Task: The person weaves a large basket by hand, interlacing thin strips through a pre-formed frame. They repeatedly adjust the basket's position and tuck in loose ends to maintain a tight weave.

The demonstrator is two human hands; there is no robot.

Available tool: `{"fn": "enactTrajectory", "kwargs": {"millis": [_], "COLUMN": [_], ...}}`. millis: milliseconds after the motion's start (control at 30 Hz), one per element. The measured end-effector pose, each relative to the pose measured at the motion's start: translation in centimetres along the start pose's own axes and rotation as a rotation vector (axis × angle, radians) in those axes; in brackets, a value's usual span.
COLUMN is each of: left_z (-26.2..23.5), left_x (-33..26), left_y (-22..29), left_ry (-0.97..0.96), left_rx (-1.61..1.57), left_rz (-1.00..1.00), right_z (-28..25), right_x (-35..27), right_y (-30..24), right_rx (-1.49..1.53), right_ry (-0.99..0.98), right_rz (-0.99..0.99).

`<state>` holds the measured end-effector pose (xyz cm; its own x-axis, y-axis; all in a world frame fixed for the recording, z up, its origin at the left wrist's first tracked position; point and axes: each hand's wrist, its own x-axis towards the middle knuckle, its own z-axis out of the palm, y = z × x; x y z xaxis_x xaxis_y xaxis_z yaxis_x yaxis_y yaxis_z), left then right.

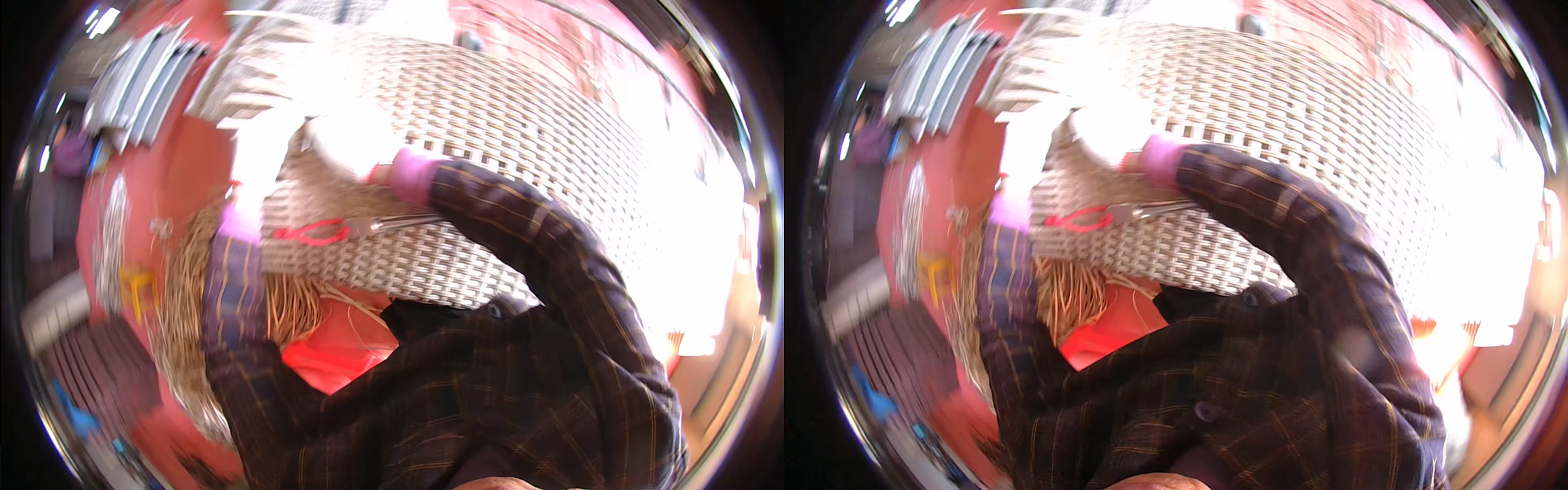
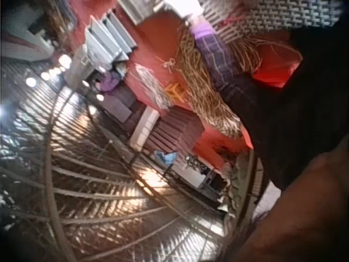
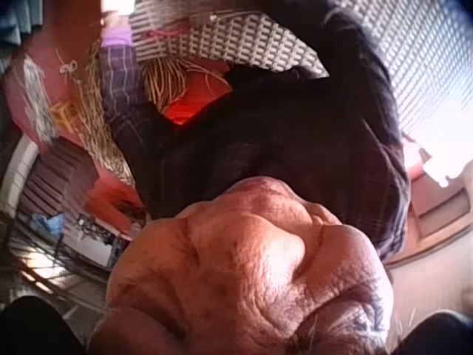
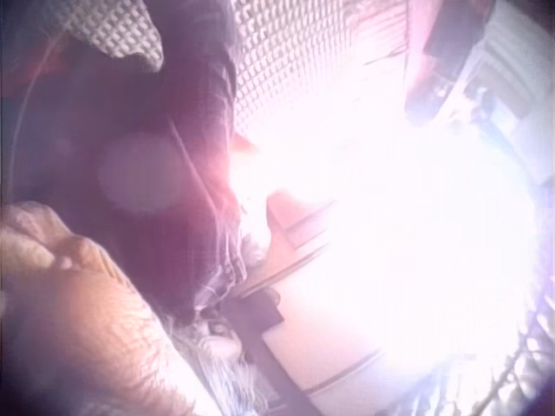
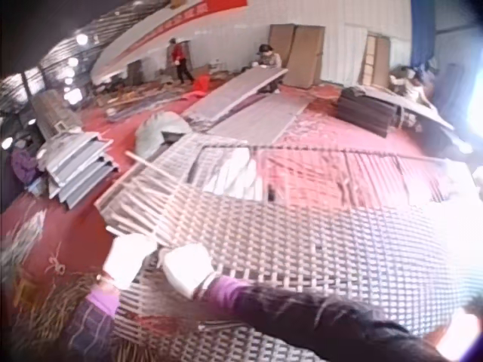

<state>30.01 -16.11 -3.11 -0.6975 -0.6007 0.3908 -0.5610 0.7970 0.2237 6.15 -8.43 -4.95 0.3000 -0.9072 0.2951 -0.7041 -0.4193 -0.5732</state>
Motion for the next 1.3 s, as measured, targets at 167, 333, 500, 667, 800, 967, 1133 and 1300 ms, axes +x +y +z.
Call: {"fn": "enactTrajectory", "kwargs": {"millis": [167,333,500,667,800,967,1133,1300], "left_z": [-1.7,-1.4,-1.1,-1.0,-1.1,-1.1,0.2,2.9], "left_x": [1.3,0.5,1.2,0.5,-0.2,-1.5,-5.2,-6.6], "left_y": [-0.1,-0.7,-4.1,-3.8,-1.9,-2.1,-5.1,-7.5], "left_ry": [-0.089,-0.093,-0.283,-0.366,-0.034,0.158,-0.110,-0.258], "left_rx": [-0.027,-0.185,-0.419,0.087,0.350,0.107,1.140,1.054], "left_rz": [-0.050,-0.287,-0.383,-0.315,-0.315,-0.452,0.129,0.034], "right_z": [1.3,2.2,3.0,-0.6,-7.3,-17.0,-19.6,-19.3], "right_x": [2.6,5.3,5.4,2.3,-6.4,-20.5,-26.6,-28.1], "right_y": [0.2,-1.4,-1.3,-1.8,-0.1,5.7,8.5,8.6], "right_rx": [-0.043,-0.199,0.000,0.203,0.153,-0.171,-0.529,-0.575], "right_ry": [0.107,0.012,0.343,0.304,0.205,0.452,0.431,0.326], "right_rz": [-0.038,0.070,0.188,0.084,0.013,-0.131,0.293,0.257]}}
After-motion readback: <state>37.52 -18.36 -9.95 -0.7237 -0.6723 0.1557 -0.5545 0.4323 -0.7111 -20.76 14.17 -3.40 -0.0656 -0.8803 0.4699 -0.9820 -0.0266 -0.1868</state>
